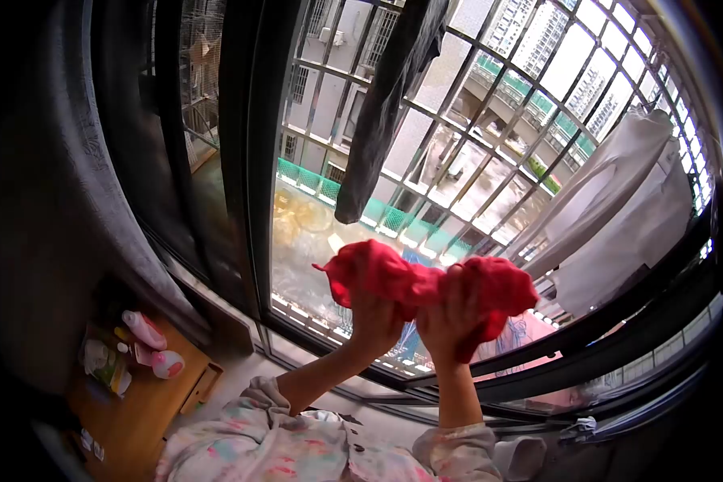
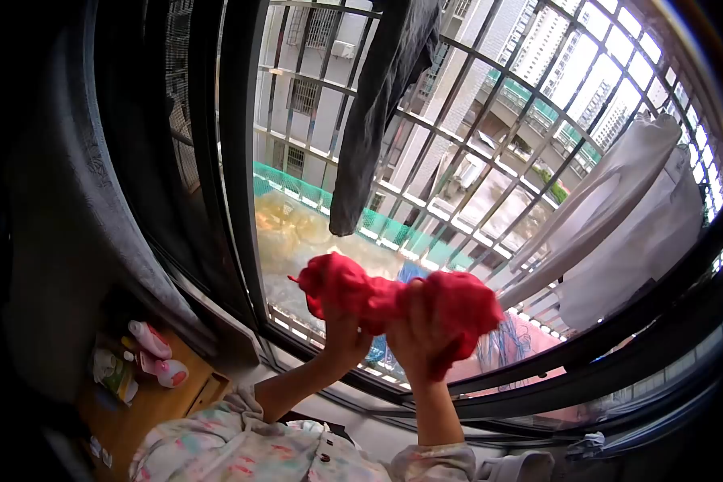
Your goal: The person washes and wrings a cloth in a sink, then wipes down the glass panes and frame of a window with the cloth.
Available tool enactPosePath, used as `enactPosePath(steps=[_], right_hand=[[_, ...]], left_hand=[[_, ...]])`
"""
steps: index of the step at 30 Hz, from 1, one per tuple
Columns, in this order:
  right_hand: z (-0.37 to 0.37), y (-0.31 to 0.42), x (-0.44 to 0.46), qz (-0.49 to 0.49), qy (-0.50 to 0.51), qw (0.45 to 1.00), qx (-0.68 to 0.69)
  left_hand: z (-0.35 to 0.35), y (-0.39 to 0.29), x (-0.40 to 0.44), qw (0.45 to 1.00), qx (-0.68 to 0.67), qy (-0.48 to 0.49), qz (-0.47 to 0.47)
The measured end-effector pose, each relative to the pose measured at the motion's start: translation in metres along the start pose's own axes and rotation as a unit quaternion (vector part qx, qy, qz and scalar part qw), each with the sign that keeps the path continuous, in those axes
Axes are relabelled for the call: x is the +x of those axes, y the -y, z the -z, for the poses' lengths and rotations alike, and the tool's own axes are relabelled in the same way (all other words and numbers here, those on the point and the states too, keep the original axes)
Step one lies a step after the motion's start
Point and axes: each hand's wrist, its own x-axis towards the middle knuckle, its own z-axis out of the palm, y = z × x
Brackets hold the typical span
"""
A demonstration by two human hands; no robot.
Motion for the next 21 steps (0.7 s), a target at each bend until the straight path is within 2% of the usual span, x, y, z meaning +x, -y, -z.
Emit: enactPosePath(steps=[1,3,5,6,8,9,10,11,12,13,14,15,16,18,19,21], right_hand=[[0.014,-0.021,-0.018,-0.053,0.008,0.998,-0.025],[0.016,-0.052,-0.066,-0.188,-0.061,0.980,0.027],[0.006,-0.062,-0.108,-0.318,-0.166,0.927,0.108],[0.013,-0.064,-0.127,-0.343,-0.156,0.858,0.349],[0.028,-0.067,-0.109,-0.333,-0.137,0.905,0.224],[0.031,-0.066,-0.103,-0.331,-0.128,0.922,0.156],[0.027,-0.065,-0.117,-0.385,-0.094,0.890,0.225],[0.026,-0.066,-0.103,-0.379,-0.120,0.893,0.211],[0.029,-0.068,-0.077,-0.371,-0.143,0.896,0.196],[0.035,-0.072,-0.044,-0.330,-0.170,0.916,0.150],[0.040,-0.076,-0.011,-0.291,-0.197,0.931,0.098],[0.047,-0.082,0.025,-0.217,-0.227,0.949,0.013],[0.052,-0.081,0.054,-0.206,-0.211,0.955,-0.010],[0.051,-0.069,0.109,-0.155,-0.205,0.966,-0.040],[0.046,-0.055,0.135,-0.115,-0.213,0.969,-0.046],[0.033,-0.017,0.169,-0.087,-0.160,0.982,-0.052]], left_hand=[[-0.012,-0.017,0.004,0.997,-0.001,0.047,-0.055],[-0.053,-0.045,-0.007,0.979,0.006,0.174,-0.104],[-0.079,-0.063,-0.014,0.945,-0.030,0.100,-0.311],[-0.087,-0.068,-0.009,0.941,-0.058,0.116,-0.314],[-0.089,-0.077,0.009,0.926,-0.115,0.157,-0.324],[-0.083,-0.077,0.021,0.914,-0.187,0.200,-0.300],[-0.073,-0.078,0.032,0.918,-0.159,0.218,-0.290],[-0.055,-0.083,0.052,0.923,-0.131,0.231,-0.278],[-0.064,-0.075,0.061,0.886,0.131,0.046,-0.443],[-0.049,-0.075,0.090,0.777,0.362,-0.047,-0.513],[-0.037,-0.070,0.104,0.866,0.258,-0.054,-0.425],[-0.024,-0.066,0.118,0.929,0.128,-0.076,-0.339],[-0.005,-0.062,0.141,0.940,0.101,-0.110,-0.307],[0.019,-0.036,0.158,0.941,0.151,-0.147,-0.265],[0.033,-0.021,0.164,0.952,0.126,-0.147,-0.238],[0.053,0.018,0.149,0.967,0.174,-0.123,-0.138]])
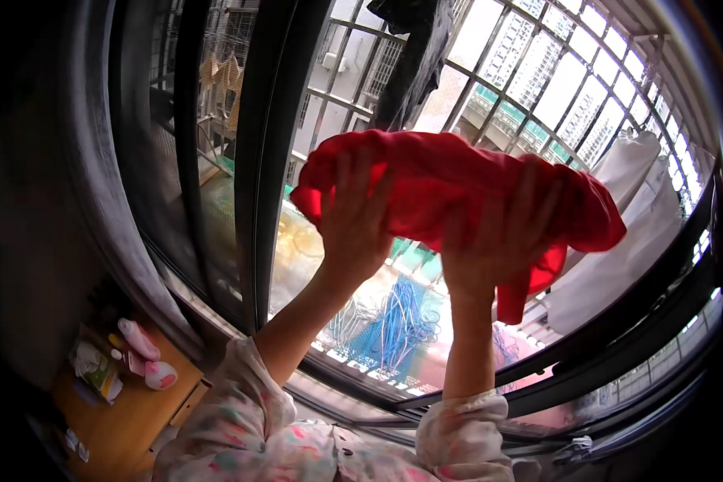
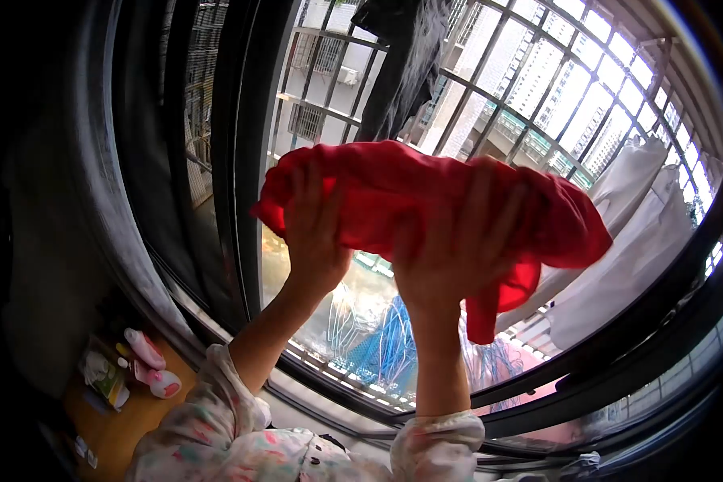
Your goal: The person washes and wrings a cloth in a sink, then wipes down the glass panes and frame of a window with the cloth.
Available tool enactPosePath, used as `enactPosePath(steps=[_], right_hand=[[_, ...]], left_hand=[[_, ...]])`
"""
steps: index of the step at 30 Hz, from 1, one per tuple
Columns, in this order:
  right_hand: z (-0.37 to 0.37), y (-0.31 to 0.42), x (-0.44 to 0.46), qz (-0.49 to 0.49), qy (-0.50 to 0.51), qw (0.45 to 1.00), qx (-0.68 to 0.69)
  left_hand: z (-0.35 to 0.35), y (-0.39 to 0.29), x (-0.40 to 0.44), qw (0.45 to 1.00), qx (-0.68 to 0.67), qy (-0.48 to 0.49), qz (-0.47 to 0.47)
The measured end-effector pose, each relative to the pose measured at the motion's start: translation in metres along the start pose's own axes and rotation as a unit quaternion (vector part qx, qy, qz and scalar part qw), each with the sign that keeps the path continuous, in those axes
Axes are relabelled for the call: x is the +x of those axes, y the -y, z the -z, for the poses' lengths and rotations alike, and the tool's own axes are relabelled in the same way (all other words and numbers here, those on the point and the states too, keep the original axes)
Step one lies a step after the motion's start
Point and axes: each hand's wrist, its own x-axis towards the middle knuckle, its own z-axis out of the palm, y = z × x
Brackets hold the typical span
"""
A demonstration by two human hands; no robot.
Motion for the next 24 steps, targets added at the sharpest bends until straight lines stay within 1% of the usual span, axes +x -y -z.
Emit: enactPosePath(steps=[2,4,5,7,8,9,10,11,12,13,15,16,18,19,20,21,22,24], right_hand=[[-0.019,0.041,-0.007,0.070,0.031,0.996,0.054],[-0.034,0.074,-0.042,0.160,0.097,0.972,0.139],[-0.042,0.088,-0.069,0.212,0.108,0.959,0.153],[-0.052,0.102,-0.134,0.334,0.134,0.921,0.151],[-0.055,0.103,-0.180,0.354,0.167,0.900,0.191],[-0.057,0.104,-0.226,0.370,0.203,0.877,0.229],[-0.053,0.100,-0.267,0.332,0.259,0.848,0.322],[-0.041,0.090,-0.280,0.297,0.328,0.823,0.355],[-0.035,0.076,-0.287,0.260,0.396,0.792,0.385],[-0.013,0.060,-0.259,0.280,0.373,0.801,0.375],[0.008,0.022,-0.287,0.227,0.402,0.806,0.371],[0.017,0.003,-0.297,0.194,0.416,0.806,0.374],[0.044,-0.025,-0.282,-0.006,0.477,0.774,0.417],[0.056,-0.049,-0.284,0.079,0.427,0.831,0.348],[0.068,-0.070,-0.282,0.126,0.381,0.871,0.283],[0.079,-0.090,-0.279,0.164,0.329,0.906,0.211],[0.092,-0.103,-0.268,0.164,0.289,0.932,0.146],[0.098,-0.123,-0.233,0.173,0.230,0.957,0.021]], left_hand=[[-0.003,0.030,-0.048,0.997,-0.034,-0.032,0.054],[-0.016,0.051,-0.128,0.988,-0.020,-0.014,0.154],[0.000,0.044,-0.132,0.980,-0.064,0.004,0.187],[0.006,0.039,-0.174,0.948,-0.132,0.018,0.290],[-0.003,0.040,-0.212,0.929,-0.158,0.007,0.334],[-0.012,0.033,-0.245,0.900,-0.210,-0.046,0.379],[-0.015,0.026,-0.270,0.878,-0.232,-0.041,0.418],[0.002,0.008,-0.261,0.851,-0.284,0.026,0.441],[-0.009,0.007,-0.307,0.892,-0.202,0.102,0.390],[-0.010,-0.014,-0.327,0.896,-0.173,0.107,0.395],[-0.007,-0.043,-0.336,0.899,-0.195,0.185,0.344],[-0.011,-0.061,-0.333,0.906,-0.213,0.184,0.318],[-0.008,-0.097,-0.319,0.913,-0.225,0.191,0.281],[0.003,-0.105,-0.277,0.914,-0.238,0.237,0.227],[0.001,-0.114,-0.261,0.903,-0.262,0.277,0.200],[0.000,-0.129,-0.241,0.933,-0.272,0.173,0.158],[-0.010,-0.133,-0.242,0.944,-0.249,0.202,0.079],[-0.016,-0.135,-0.193,0.955,-0.250,0.160,-0.006]])
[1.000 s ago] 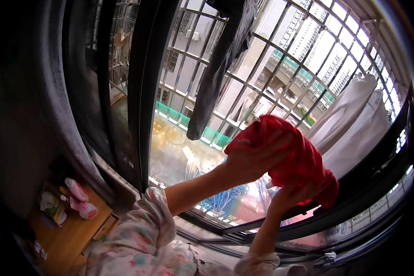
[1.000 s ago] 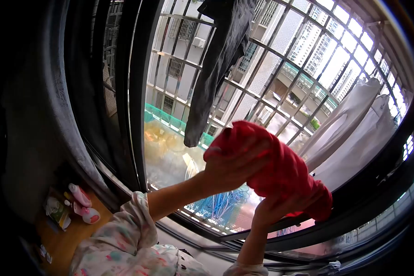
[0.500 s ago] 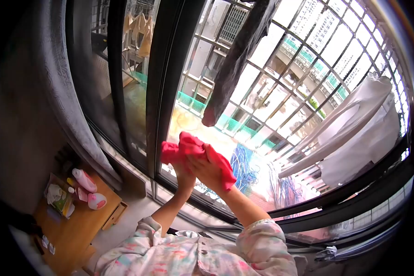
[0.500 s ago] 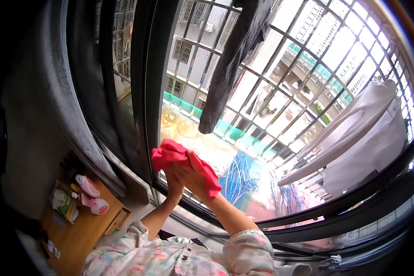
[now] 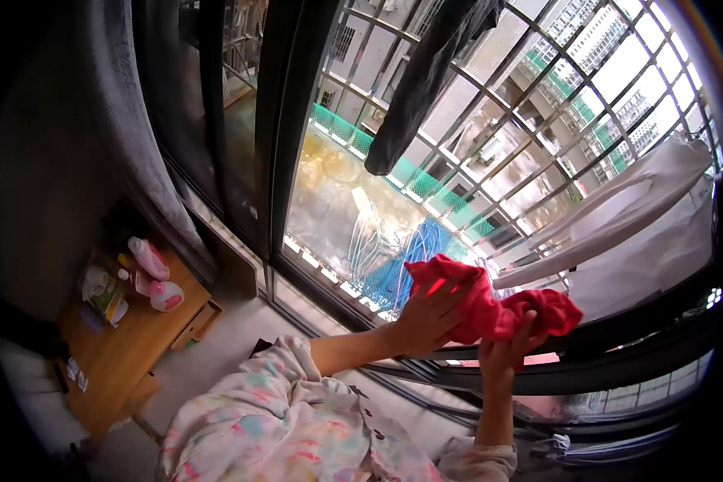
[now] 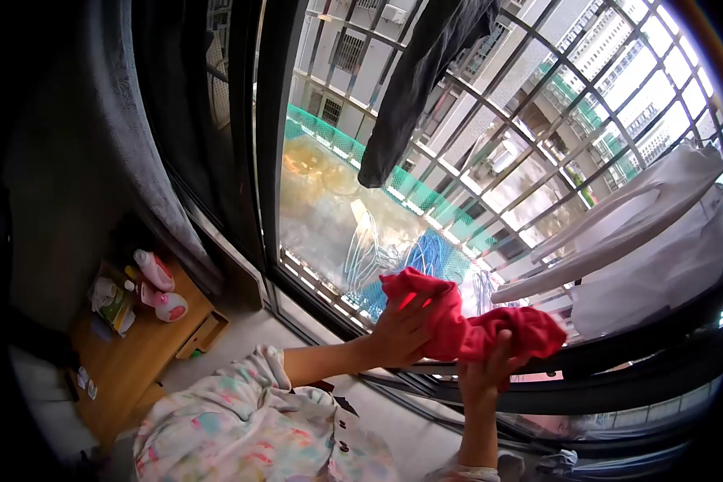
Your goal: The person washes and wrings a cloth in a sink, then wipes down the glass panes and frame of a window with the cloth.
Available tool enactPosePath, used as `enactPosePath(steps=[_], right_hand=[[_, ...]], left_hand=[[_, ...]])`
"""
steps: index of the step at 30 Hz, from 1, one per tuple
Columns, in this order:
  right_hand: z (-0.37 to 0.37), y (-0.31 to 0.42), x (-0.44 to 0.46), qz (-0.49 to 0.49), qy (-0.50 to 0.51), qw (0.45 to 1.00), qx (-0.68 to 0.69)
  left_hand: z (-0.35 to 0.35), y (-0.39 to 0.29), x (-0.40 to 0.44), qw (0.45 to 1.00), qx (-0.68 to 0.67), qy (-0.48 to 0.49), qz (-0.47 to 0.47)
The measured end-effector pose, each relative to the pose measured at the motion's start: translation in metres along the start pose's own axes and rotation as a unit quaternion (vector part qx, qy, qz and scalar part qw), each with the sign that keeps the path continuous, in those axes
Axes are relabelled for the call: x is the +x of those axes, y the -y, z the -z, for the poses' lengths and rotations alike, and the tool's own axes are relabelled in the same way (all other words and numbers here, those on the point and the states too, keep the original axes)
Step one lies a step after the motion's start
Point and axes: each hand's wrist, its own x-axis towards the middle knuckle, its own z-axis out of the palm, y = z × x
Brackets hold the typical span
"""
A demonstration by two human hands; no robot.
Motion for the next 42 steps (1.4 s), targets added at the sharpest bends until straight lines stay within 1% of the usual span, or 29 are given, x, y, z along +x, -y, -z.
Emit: enactPosePath(steps=[4,6,7,8,10,12,13,14,15,16,17,18,20,22,23,24,25,26,27,28,29,30,32,33,34,36,38,39,42], right_hand=[[0.022,-0.038,0.083,-0.133,-0.128,0.983,0.019],[0.026,-0.040,0.140,-0.090,-0.196,0.974,0.064],[0.024,-0.034,0.163,-0.083,-0.180,0.980,0.014],[0.022,-0.023,0.184,-0.075,-0.163,0.983,-0.035],[0.019,0.014,0.221,-0.077,-0.159,0.982,-0.064],[0.004,0.050,0.246,-0.029,-0.165,0.986,-0.018],[-0.011,0.069,0.253,-0.004,-0.176,0.984,0.030],[-0.027,0.091,0.253,0.021,-0.187,0.979,0.080],[-0.036,0.119,0.249,0.012,-0.153,0.981,0.119],[-0.045,0.136,0.240,0.057,-0.096,0.986,0.126],[-0.068,0.158,0.223,0.100,-0.120,0.984,0.084],[-0.084,0.175,0.203,0.150,-0.093,0.982,0.065],[-0.114,0.203,0.158,0.224,-0.032,0.970,0.086],[-0.136,0.216,0.098,0.263,0.021,0.955,0.137],[-0.149,0.217,0.064,0.271,0.046,0.945,0.178],[-0.154,0.213,0.033,0.278,0.087,0.938,0.189],[-0.159,0.209,0.002,0.262,0.097,0.940,0.196],[-0.158,0.196,-0.023,0.261,0.111,0.937,0.202],[-0.144,0.174,-0.038,0.262,0.170,0.922,0.231],[-0.132,0.157,-0.051,0.263,0.187,0.926,0.195],[-0.117,0.138,-0.060,0.246,0.197,0.933,0.176],[-0.108,0.122,-0.073,0.205,0.200,0.932,0.223],[-0.081,0.089,-0.072,0.135,0.182,0.930,0.290],[-0.071,0.076,-0.069,0.113,0.158,0.946,0.260],[-0.060,0.066,-0.066,0.093,0.133,0.959,0.230],[-0.045,0.054,-0.039,0.044,0.060,0.985,0.155],[-0.044,0.050,0.000,-0.015,-0.019,0.983,0.182],[-0.050,0.055,0.022,-0.017,-0.061,0.984,0.169],[-0.061,0.092,0.081,-0.002,-0.127,0.982,0.143]], left_hand=[[0.028,0.017,0.093,0.983,0.123,-0.099,-0.098],[0.058,0.036,0.127,0.971,0.166,-0.124,-0.116],[0.073,0.050,0.138,0.962,0.189,-0.153,-0.122],[0.089,0.063,0.142,0.965,0.211,-0.129,-0.092],[0.107,0.096,0.133,0.940,0.279,-0.172,-0.097],[0.113,0.126,0.099,0.950,0.267,-0.157,-0.029],[0.116,0.138,0.072,0.955,0.271,-0.107,0.056],[0.120,0.149,0.049,0.963,0.228,-0.113,0.093],[0.120,0.154,0.031,0.964,0.165,-0.171,0.121],[0.111,0.160,-0.003,0.942,0.165,-0.160,0.243],[0.103,0.161,-0.025,0.930,0.094,-0.214,0.282],[0.089,0.178,-0.058,0.925,0.067,-0.219,0.302],[0.045,0.186,-0.130,0.868,-0.090,-0.300,0.386],[0.004,0.194,-0.211,0.827,-0.188,-0.262,0.461],[0.004,0.161,-0.197,0.822,-0.228,-0.235,0.466],[-0.012,0.144,-0.208,0.684,-0.414,-0.300,0.520],[-0.046,0.144,-0.244,0.597,-0.499,-0.327,0.536],[-0.059,0.121,-0.245,0.554,-0.505,-0.307,0.586],[-0.058,0.088,-0.219,0.649,-0.368,-0.193,0.637],[-0.058,0.062,-0.192,0.613,-0.392,-0.192,0.658],[-0.070,0.047,-0.190,0.621,-0.417,-0.166,0.643],[-0.079,0.032,-0.191,0.628,-0.441,-0.141,0.625],[-0.078,0.005,-0.175,0.666,-0.397,-0.069,0.627],[-0.065,-0.012,-0.146,0.710,-0.364,-0.056,0.600],[-0.059,-0.026,-0.127,0.736,-0.398,-0.082,0.541],[-0.034,-0.044,-0.081,0.749,-0.424,-0.094,0.500],[-0.021,-0.044,-0.055,0.796,-0.402,-0.090,0.444],[-0.021,-0.041,-0.050,0.843,-0.357,-0.087,0.394],[-0.019,-0.037,-0.050,0.828,-0.392,-0.132,0.378]])
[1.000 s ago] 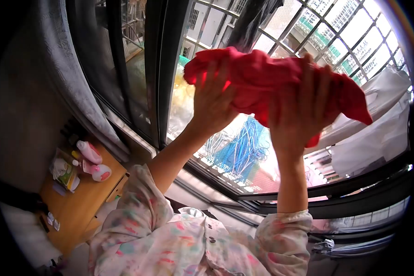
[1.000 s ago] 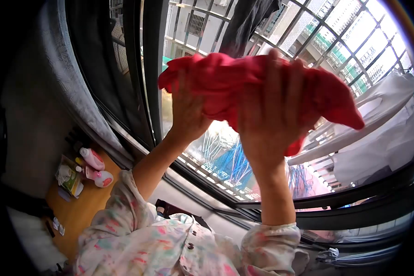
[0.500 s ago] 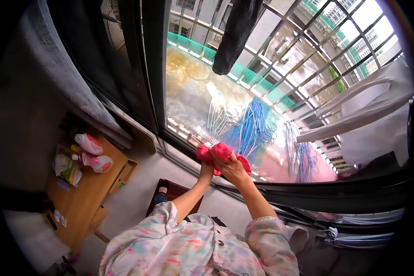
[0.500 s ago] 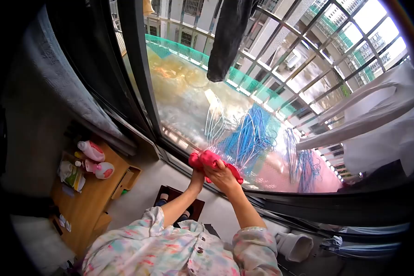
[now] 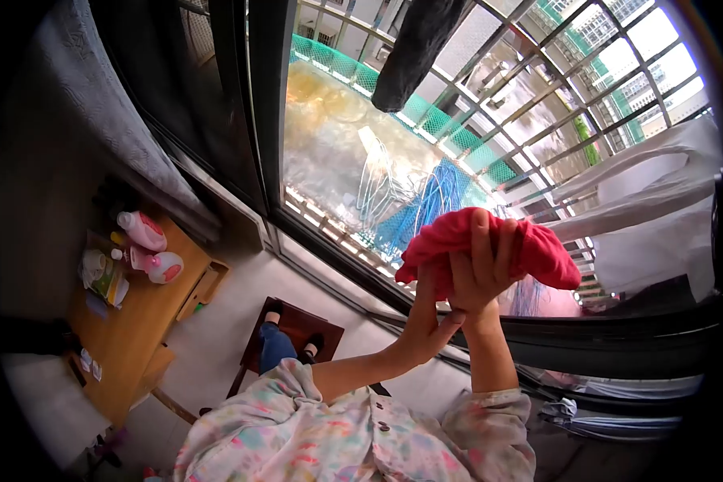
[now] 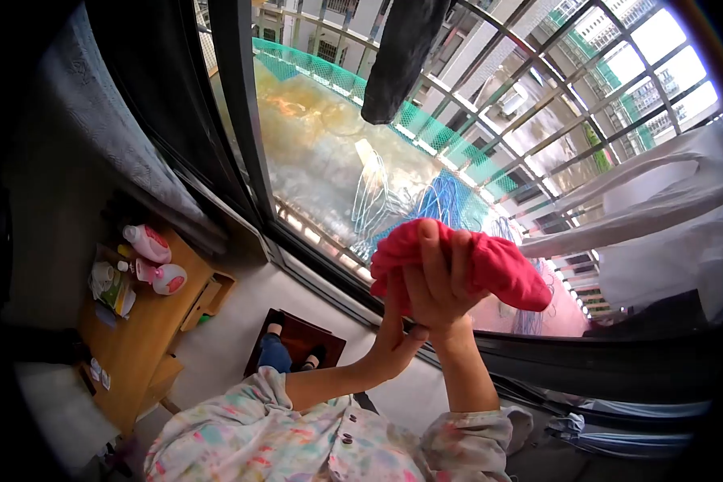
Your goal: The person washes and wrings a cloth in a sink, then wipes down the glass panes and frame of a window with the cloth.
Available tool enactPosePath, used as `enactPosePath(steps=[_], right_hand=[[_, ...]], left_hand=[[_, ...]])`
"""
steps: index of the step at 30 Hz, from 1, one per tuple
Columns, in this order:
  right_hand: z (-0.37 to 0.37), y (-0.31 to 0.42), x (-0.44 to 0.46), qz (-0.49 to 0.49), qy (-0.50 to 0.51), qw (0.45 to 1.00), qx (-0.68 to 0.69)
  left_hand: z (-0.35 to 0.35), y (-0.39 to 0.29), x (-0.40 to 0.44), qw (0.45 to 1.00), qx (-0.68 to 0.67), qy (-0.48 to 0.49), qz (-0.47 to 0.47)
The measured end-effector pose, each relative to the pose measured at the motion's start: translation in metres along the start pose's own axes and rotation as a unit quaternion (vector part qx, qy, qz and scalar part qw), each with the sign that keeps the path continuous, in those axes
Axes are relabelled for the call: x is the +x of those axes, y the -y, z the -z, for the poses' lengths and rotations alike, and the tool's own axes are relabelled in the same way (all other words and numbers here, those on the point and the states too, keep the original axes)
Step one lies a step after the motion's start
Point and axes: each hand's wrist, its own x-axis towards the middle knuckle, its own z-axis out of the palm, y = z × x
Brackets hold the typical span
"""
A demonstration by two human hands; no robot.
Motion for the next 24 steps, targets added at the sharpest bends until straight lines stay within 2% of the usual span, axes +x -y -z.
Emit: enactPosePath(steps=[3,6,8,10,13,14,16,19,22,24], right_hand=[[-0.040,0.034,0.020,0.032,-0.017,0.997,0.061],[-0.083,0.069,0.025,0.079,0.003,0.991,0.109],[-0.113,0.100,0.017,0.120,0.051,0.986,0.099],[-0.133,0.127,0.007,0.177,0.127,0.970,0.103],[-0.171,0.160,-0.052,0.301,0.223,0.926,0.054],[-0.181,0.168,-0.083,0.344,0.254,0.903,0.047],[-0.184,0.162,-0.145,0.398,0.309,0.863,0.036],[-0.158,0.136,-0.219,0.390,0.351,0.850,0.046],[-0.114,0.092,-0.271,0.348,0.376,0.857,0.060],[-0.089,0.063,-0.307,0.350,0.414,0.837,0.071]], left_hand=[[0.031,0.016,0.013,0.995,0.015,-0.089,0.038],[0.099,0.083,0.008,0.992,-0.028,-0.116,0.037],[0.136,0.107,0.017,0.977,-0.064,-0.205,0.004],[0.146,0.060,0.048,0.960,-0.007,-0.275,0.053],[0.202,0.115,0.046,0.946,0.022,-0.318,0.057],[0.217,0.138,0.037,0.938,-0.086,-0.320,0.106],[0.235,0.179,0.013,0.882,-0.300,-0.308,0.192],[0.187,0.224,-0.025,0.816,-0.370,-0.359,0.263],[0.130,0.242,-0.061,0.764,-0.460,-0.326,0.313],[0.092,0.240,-0.072,0.727,-0.494,-0.302,0.370]])
